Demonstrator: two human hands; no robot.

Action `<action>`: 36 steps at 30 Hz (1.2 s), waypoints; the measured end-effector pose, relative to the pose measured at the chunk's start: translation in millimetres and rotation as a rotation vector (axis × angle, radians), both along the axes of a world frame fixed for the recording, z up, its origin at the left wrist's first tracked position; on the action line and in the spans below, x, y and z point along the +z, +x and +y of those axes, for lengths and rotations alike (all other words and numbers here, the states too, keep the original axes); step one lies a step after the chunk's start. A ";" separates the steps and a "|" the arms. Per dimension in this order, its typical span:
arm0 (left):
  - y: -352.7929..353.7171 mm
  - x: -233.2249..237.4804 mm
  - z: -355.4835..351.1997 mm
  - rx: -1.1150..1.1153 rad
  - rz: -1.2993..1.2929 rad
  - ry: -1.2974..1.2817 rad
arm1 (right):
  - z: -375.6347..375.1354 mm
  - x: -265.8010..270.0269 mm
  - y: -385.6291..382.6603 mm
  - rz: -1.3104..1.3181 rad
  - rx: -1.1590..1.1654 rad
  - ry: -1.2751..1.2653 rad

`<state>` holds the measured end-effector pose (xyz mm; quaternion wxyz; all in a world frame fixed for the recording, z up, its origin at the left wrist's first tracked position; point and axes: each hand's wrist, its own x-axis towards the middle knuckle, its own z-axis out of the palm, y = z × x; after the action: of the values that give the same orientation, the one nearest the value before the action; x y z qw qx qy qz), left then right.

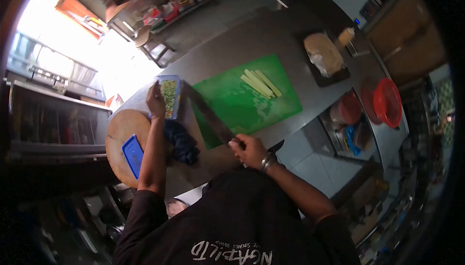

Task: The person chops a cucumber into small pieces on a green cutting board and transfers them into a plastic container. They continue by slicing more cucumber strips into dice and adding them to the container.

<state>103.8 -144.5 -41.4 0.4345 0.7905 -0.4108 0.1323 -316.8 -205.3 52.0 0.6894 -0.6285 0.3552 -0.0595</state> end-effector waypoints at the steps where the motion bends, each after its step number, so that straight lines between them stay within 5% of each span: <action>1: -4.5 4.2 -0.3 -0.006 -0.036 -0.061 | -6.2 -3.2 -19.9 -0.008 -0.077 -0.031; 3: -14.1 14.2 -4.3 0.134 0.216 -0.014 | -18.1 -5.6 -56.8 -0.003 -0.190 -0.045; 5: -8.8 14.8 -9.4 0.276 -0.005 0.168 | -32.3 -4.0 -88.5 0.077 -0.346 -0.008; 9: -1.5 9.3 -13.8 0.180 -0.232 0.426 | -45.8 -15.0 -139.9 0.058 -0.592 0.095; 11: -4.2 5.9 -13.5 0.154 -0.125 0.501 | -46.7 -27.5 -158.0 0.042 -0.637 0.049; 17: -5.6 -0.2 -7.2 -0.028 -0.216 0.354 | -46.9 -54.1 -186.0 0.029 -0.723 0.135; 19: -12.5 12.4 -8.2 0.034 -0.110 0.472 | -49.2 -64.0 -189.4 0.027 -0.720 0.117; 21: -21.6 22.1 -11.4 0.327 -0.078 0.509 | -49.2 -71.9 -191.9 0.031 -0.709 0.098; 22: -20.6 36.1 -11.7 0.364 -0.055 0.755 | -50.9 -76.6 -192.3 0.023 -0.705 0.088; 29: 10.6 4.3 10.9 0.057 -0.083 0.281 | -67.5 -87.5 -189.7 0.001 -0.669 0.056; 36: -53.8 48.7 -25.3 0.396 -0.031 0.490 | -81.9 -75.7 -177.4 -0.039 -0.650 0.077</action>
<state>50.0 -169.8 7.3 0.1905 0.9343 -0.2750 0.1234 -494.2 -287.2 -23.7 0.6642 -0.4543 0.5261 -0.2751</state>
